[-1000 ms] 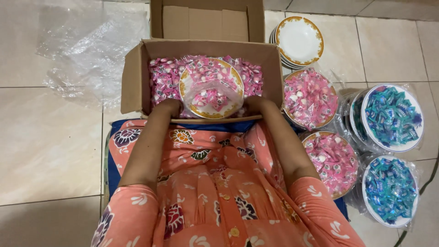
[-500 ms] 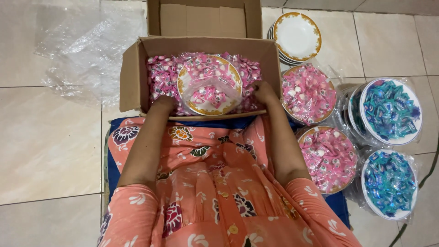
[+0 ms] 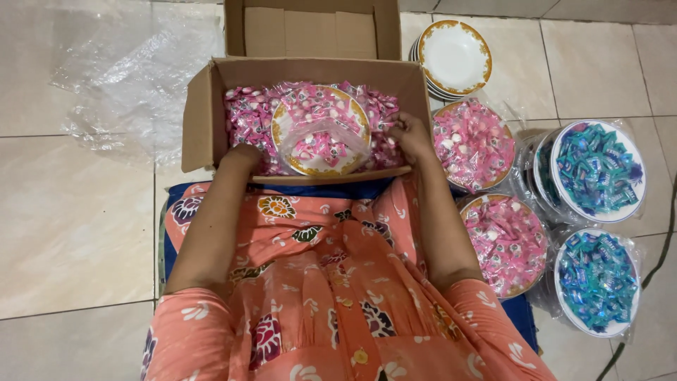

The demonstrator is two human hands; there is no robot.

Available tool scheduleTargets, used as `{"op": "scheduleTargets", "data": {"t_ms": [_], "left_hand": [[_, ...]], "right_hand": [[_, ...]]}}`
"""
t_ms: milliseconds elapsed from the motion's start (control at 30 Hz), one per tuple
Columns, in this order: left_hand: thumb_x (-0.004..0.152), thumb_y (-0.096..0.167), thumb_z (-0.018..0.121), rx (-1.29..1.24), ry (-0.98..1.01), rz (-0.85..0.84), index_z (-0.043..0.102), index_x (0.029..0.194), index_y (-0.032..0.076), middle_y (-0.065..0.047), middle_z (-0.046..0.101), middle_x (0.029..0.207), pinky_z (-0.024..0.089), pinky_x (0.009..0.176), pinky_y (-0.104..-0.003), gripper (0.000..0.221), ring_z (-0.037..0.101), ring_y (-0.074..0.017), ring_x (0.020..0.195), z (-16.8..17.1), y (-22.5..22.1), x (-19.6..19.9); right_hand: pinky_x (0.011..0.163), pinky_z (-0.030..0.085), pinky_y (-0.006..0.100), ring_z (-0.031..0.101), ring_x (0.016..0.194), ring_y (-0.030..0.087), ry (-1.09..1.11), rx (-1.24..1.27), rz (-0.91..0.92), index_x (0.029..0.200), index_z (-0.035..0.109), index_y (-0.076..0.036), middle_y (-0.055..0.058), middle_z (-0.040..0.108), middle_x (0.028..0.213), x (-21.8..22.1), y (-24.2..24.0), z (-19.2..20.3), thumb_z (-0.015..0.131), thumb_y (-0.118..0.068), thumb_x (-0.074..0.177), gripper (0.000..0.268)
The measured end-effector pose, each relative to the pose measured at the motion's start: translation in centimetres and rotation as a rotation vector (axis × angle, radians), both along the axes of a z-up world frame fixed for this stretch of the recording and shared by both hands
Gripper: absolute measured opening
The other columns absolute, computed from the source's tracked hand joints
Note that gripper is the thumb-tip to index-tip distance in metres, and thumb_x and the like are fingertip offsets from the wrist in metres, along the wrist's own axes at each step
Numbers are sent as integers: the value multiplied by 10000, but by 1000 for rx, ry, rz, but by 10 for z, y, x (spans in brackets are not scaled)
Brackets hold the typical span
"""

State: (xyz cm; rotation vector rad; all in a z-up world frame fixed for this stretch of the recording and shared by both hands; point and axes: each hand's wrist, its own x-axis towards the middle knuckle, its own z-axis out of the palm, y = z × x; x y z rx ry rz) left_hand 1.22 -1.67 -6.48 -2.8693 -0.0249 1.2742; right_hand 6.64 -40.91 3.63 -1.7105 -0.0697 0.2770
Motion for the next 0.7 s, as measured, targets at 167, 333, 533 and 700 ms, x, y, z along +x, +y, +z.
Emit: {"op": "scheduleTargets", "data": {"t_ms": [167,333,533,700], "left_hand": [[935,145,595,-38,74,-32,657,1337,-31,-225,611,1441,429,1153,-523,443,520,-381,1399,70,-9,-18],[914,231,617,-74,71,-2,687,1312,18,-256,631,1399,444,1128,-542,457,544,-409,1365,36,-5,-12],[940,306,590,-24,75,106,629,1400,43,-199,578,1487,425,1155,-518,532,498,-355,1419,89,-16,-22],[919,279,621,-63,-97,200,694,1312,48,-187,665,1375,491,1077,-505,462,578,-348,1338,54,0,-15]], "right_hand": [[518,475,215,589,605,102,-26,-82,304,1092,713,-46,27,640,760,-6,27,6,736,-38,866,227],[366,405,218,529,400,111,94,-189,463,1117,663,-97,49,597,567,-11,56,-13,721,-72,914,213],[997,493,515,653,1153,410,-244,-578,569,1188,676,-214,144,735,1167,-21,74,-24,697,-173,913,278],[984,524,412,700,1114,305,-267,-394,496,1178,721,-220,63,767,1108,-46,76,38,639,-111,979,241]]}}
